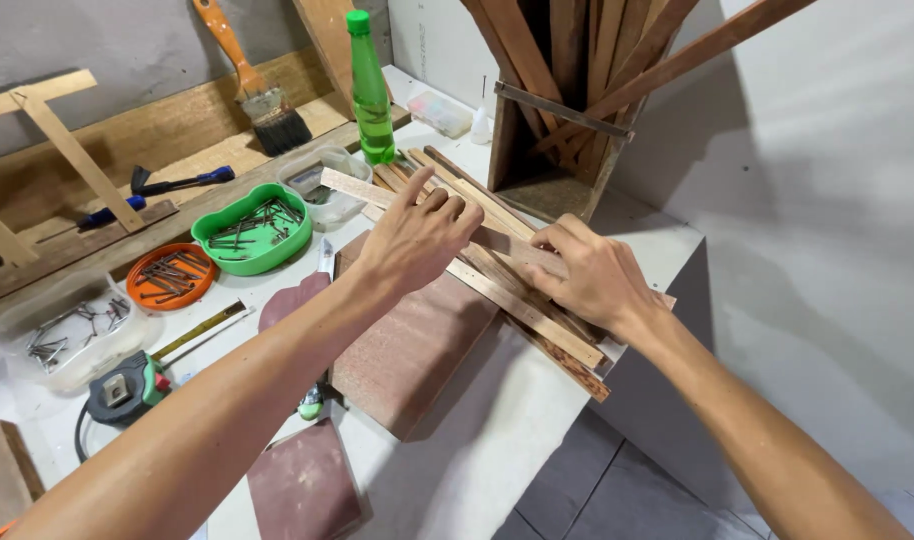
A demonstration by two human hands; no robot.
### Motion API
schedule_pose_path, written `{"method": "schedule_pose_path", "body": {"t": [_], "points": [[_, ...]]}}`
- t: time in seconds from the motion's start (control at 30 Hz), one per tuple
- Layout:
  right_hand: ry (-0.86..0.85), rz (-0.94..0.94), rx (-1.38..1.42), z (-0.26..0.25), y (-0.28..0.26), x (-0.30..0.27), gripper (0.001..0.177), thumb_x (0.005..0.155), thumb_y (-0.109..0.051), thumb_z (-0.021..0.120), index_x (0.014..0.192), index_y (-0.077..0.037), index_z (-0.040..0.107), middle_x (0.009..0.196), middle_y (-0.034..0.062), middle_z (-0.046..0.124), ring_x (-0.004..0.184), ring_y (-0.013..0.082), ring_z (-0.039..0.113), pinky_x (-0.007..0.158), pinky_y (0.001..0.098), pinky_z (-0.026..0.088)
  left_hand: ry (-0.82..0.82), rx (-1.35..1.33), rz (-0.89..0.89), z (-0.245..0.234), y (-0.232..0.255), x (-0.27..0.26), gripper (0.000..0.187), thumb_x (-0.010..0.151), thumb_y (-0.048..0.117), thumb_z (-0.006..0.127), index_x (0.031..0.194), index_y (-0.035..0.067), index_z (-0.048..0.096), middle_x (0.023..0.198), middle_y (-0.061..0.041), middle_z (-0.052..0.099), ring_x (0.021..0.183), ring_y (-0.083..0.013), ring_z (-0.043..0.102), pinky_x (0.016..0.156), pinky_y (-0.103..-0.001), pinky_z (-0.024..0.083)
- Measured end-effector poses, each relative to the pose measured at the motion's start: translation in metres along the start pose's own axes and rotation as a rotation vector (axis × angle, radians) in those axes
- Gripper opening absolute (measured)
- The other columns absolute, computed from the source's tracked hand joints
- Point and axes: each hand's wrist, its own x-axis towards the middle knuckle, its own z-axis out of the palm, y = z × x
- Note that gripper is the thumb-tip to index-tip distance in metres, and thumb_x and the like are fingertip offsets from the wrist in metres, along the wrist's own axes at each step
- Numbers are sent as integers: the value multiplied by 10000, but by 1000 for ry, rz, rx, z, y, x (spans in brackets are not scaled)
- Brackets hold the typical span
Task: The person is measuring and marking wooden planks using a ruler, tape measure, and pencil at a workbench.
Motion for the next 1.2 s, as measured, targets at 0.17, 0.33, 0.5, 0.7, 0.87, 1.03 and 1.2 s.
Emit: {"method": "schedule_pose_path", "body": {"t": [0.17, 0.33, 0.5, 0.7, 0.87, 1.03, 1.2], "points": [[59, -37, -22, -23, -21, -21, 212, 904, -235, 706, 1029, -69, 752, 986, 93, 711, 783, 326, 717, 675, 436, 582, 68, -105, 22, -46, 11, -17, 193, 953, 190, 547, 1095, 92, 632, 912, -71, 674, 1024, -265, 670, 1158, -512, 318], [128, -94, -31, -21, -40, -39, 161, 947, -182, 663, 960, -60, 767, 923, 83, 737, 748, 318, 716, 659, 433, 576, 69, -245, -41, -83, 25, -58, 118, 977, 151, 567, 1020, 67, 637, 990, -95, 690, 1013, -272, 677, 951, -433, 466], [131, -232, 53, 0, -87, -39, 168, 956, -223, 689, 992, -71, 751, 887, 95, 730, 754, 323, 699, 677, 448, 564, -36, -322, -244, -129, 25, -121, 118, 949, 191, 583, 920, 96, 648, 811, -75, 685, 760, -293, 674, 647, -450, 534], [122, -394, 170, 44, -160, -16, 147, 950, -223, 722, 1012, -92, 746, 887, 114, 717, 790, 348, 688, 663, 450, 550, -41, -263, -372, -180, 3, -208, 193, 897, 276, 655, 852, 89, 641, 781, -62, 684, 735, -294, 679, 548, -471, 509], [14, -549, 385, 62, -233, 3, 180, 919, -192, 709, 1042, -61, 714, 910, 117, 710, 757, 289, 716, 667, 412, 570, -62, -206, -509, -215, -11, -281, 160, 886, 281, 669, 865, 123, 674, 779, -56, 689, 737, -283, 685, 561, -463, 514], [12, -692, 408, 89, -300, 14, 173, 904, -188, 727, 1024, -63, 719, 894, 117, 708, 771, 295, 706, 692, 423, 560, -47, -187, -652, -243, -15, -351, 145, 891, 272, 666, 890, 132, 704, 809, -53, 714, 727, -282, 688, 569, -452, 521], [-16, -767, 415, 103, -357, 15, 196, 901, -203, 741, 1047, -74, 725, 868, 99, 698, 777, 283, 692, 721, 414, 548, -12, -173, -785, -269, -10, -404, 216, 862, 329, 699, 842, 116, 723, 713, -64, 714, 617, -274, 678, 541, -420, 517]]}}
